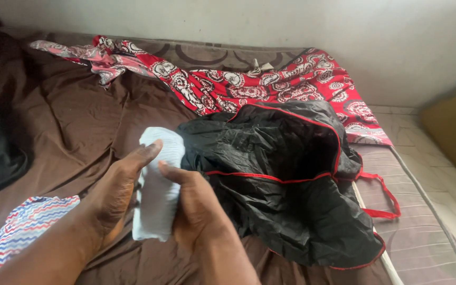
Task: Hanging a suit in a closet and folding clothes on a bed.
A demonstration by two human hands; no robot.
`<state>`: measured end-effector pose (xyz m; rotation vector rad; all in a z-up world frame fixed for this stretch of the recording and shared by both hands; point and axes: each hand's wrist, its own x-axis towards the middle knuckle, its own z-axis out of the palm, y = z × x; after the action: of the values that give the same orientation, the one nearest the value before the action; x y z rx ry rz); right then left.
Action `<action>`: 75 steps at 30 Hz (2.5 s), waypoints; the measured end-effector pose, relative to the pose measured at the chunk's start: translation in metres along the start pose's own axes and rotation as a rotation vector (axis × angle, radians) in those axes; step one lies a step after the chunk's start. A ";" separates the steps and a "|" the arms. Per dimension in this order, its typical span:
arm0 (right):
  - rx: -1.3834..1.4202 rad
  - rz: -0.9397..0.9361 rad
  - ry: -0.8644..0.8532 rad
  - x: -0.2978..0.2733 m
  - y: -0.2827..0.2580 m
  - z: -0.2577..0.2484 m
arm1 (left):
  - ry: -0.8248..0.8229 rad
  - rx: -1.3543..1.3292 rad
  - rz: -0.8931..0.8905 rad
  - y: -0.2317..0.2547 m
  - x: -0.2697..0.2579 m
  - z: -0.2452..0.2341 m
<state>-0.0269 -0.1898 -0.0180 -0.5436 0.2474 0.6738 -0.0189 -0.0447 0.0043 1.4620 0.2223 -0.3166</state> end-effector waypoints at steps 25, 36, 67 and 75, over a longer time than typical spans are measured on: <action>-0.436 -0.146 0.472 -0.012 0.000 0.026 | 0.021 -0.496 -0.315 0.028 -0.047 -0.026; -0.231 0.050 0.306 -0.020 0.004 0.027 | -0.094 -0.579 -0.141 0.033 -0.039 -0.032; -0.149 -0.025 -0.003 0.002 -0.010 0.020 | 0.501 0.483 0.199 0.015 -0.007 -0.024; -0.184 -0.037 -0.111 -0.003 0.000 0.062 | 0.205 -0.296 0.052 0.012 -0.004 -0.021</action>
<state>-0.0268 -0.1572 0.0353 -0.6831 0.0715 0.6927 -0.0172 -0.0225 0.0147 1.2036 0.3792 -0.0856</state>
